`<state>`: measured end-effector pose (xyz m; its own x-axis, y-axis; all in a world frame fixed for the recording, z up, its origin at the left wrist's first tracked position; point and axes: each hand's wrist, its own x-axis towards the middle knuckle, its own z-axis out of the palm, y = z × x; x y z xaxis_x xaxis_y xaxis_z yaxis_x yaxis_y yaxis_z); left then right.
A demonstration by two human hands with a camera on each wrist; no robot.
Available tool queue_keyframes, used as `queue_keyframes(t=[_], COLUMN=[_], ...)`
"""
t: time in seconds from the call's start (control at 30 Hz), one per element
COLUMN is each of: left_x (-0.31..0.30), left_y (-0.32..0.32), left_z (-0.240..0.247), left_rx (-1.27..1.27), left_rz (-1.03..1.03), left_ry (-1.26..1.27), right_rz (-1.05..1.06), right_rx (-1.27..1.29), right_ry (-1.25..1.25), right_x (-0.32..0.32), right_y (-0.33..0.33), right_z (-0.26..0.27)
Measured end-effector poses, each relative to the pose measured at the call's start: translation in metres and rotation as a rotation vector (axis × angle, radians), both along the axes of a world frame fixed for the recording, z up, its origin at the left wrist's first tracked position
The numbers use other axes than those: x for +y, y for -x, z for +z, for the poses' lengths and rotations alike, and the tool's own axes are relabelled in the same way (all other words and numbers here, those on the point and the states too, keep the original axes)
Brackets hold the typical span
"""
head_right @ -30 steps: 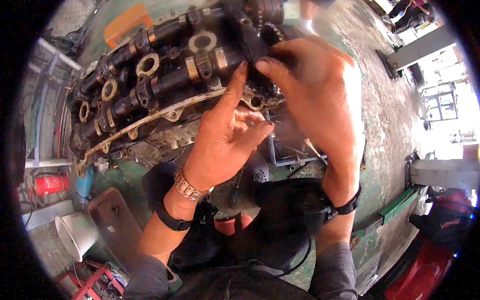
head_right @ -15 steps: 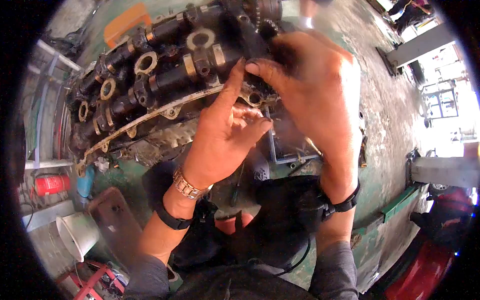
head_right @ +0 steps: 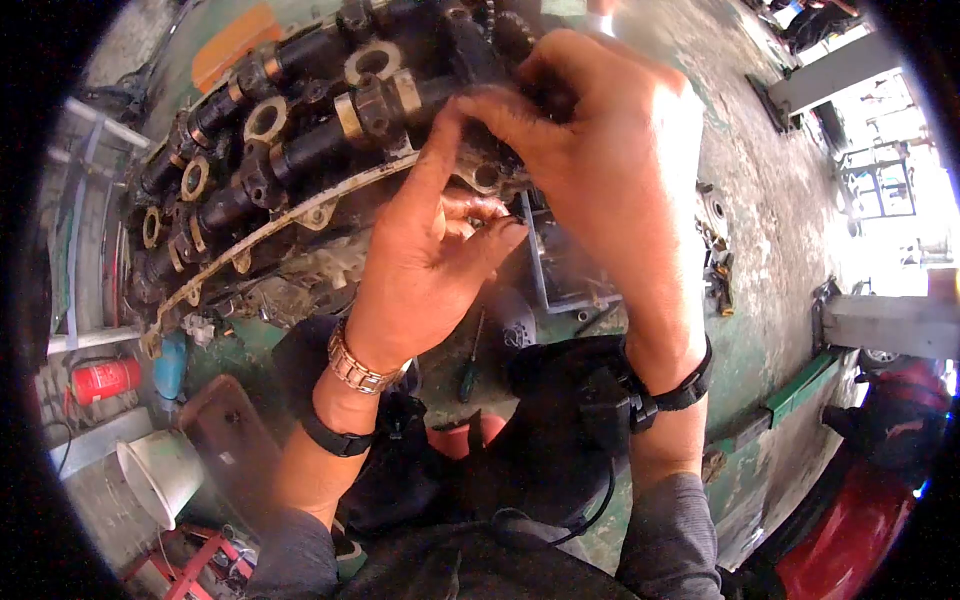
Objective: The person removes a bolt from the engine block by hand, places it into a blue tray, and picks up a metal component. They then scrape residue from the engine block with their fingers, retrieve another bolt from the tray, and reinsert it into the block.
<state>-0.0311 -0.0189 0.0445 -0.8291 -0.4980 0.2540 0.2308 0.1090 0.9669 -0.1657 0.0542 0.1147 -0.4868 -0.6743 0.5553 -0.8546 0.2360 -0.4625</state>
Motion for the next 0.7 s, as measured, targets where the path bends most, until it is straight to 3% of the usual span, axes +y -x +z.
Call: queue_keyframes(t=[0.5, 0.7], left_x=[-0.0004, -0.0011], left_y=[0.0009, -0.0007], left_z=[0.0009, 0.0034], left_rx=[0.032, -0.006], left_rz=[0.014, -0.010], left_ry=[0.041, -0.005], right_rz=[0.119, -0.020], right_rx=[0.060, -0.099], right_ry=[-0.006, -0.027], right_x=[0.0080, 0.0057], right_y=[0.0013, -0.0042], right_z=[0.0043, -0.0007])
